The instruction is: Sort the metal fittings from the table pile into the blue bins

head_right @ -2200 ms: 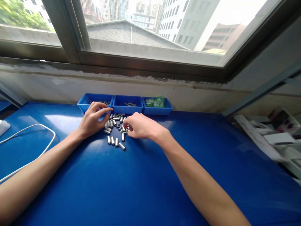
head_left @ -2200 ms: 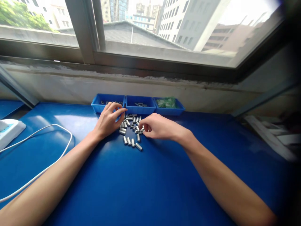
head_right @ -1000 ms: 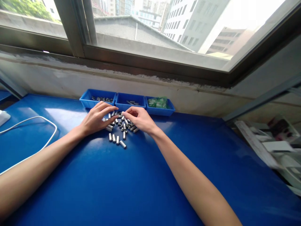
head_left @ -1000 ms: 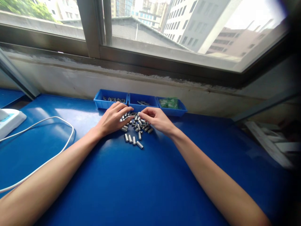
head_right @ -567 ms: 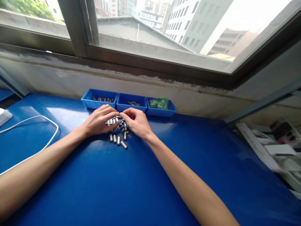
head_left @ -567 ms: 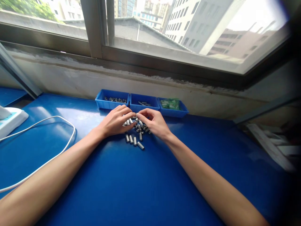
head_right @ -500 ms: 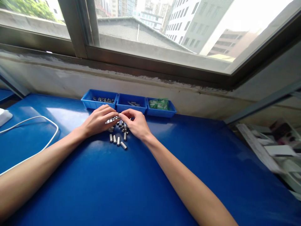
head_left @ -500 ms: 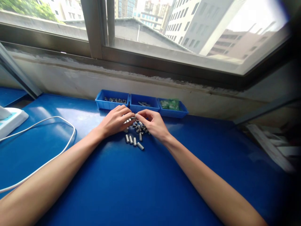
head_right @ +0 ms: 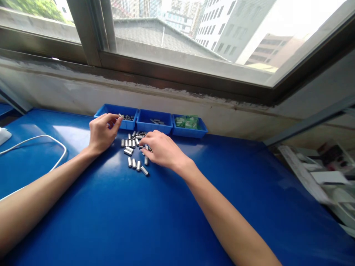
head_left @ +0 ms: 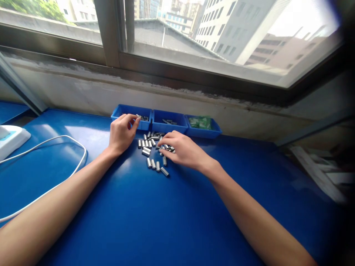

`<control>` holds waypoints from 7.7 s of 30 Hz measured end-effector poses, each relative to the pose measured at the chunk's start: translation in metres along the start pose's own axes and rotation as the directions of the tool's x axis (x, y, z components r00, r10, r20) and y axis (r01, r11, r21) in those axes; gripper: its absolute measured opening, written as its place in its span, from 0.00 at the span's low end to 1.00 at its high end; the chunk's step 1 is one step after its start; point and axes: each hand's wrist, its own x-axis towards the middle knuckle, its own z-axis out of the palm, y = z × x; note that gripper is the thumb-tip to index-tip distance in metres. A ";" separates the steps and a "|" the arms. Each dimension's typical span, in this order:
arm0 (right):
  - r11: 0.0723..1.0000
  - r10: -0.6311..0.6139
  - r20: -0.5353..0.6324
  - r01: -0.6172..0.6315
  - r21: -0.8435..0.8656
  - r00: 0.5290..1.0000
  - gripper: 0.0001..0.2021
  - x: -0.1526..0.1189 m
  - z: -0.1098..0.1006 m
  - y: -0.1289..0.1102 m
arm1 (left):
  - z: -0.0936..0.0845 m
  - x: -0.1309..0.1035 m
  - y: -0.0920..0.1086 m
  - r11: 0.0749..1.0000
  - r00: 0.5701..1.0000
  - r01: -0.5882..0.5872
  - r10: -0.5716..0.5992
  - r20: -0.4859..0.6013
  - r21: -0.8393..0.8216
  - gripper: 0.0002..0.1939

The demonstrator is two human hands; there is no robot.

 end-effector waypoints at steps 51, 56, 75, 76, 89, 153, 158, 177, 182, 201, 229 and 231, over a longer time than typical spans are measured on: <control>0.390 0.514 -0.070 -0.160 0.907 0.855 0.28 0.009 0.029 0.011 | -0.004 -0.003 0.027 0.829 0.773 -0.532 0.559 0.300 -0.173 0.10; 0.484 0.445 -0.112 -0.133 0.865 0.889 0.31 0.009 0.027 0.005 | -0.003 -0.001 0.027 0.816 0.761 -0.554 0.576 0.297 -0.164 0.09; 0.998 0.043 0.033 -0.042 -0.038 0.999 0.07 0.001 0.007 -0.001 | -0.001 -0.001 -0.008 0.996 0.994 -0.060 0.053 0.100 0.061 0.12; 0.998 0.041 0.038 -0.040 -0.039 0.998 0.08 0.001 0.008 -0.002 | -0.002 -0.001 -0.006 0.996 0.991 -0.080 0.074 0.113 0.050 0.12; 0.762 0.298 -0.117 -0.162 0.627 0.947 0.04 0.007 0.017 0.009 | -0.003 -0.006 0.015 0.958 0.918 -0.233 0.274 0.288 -0.168 0.08; 0.997 -0.048 -0.094 0.042 -0.062 0.994 0.07 0.002 0.033 -0.001 | -0.001 -0.007 0.023 0.990 0.965 -0.096 0.117 0.237 -0.099 0.13; 0.977 0.073 -0.205 -0.029 0.210 0.976 0.10 0.003 0.033 0.001 | 0.000 -0.007 0.022 0.987 0.960 -0.112 0.138 0.244 -0.119 0.12; 0.997 0.036 -0.032 -0.033 0.075 0.999 0.11 0.001 0.025 -0.002 | 0.000 -0.009 0.025 0.969 0.925 -0.164 0.216 0.312 -0.186 0.09; 0.916 0.143 -0.104 -0.092 0.390 0.984 0.11 0.004 0.026 -0.003 | 0.000 -0.010 0.025 0.969 0.930 -0.153 0.208 0.304 -0.193 0.09; -0.077 0.664 0.124 -0.098 0.992 0.738 0.22 0.014 0.027 -0.006 | -0.003 -0.006 0.039 0.937 0.909 -0.189 0.280 0.310 -0.293 0.12; 0.932 0.276 -0.287 -0.182 0.314 0.917 0.06 0.005 0.036 -0.005 | -0.001 0.004 0.006 0.934 0.968 0.243 -0.216 0.128 -0.263 0.15; 0.797 0.389 -0.263 -0.180 0.576 0.883 0.04 0.007 0.034 -0.003 | -0.001 0.003 0.012 0.943 0.980 0.160 -0.117 0.159 -0.290 0.13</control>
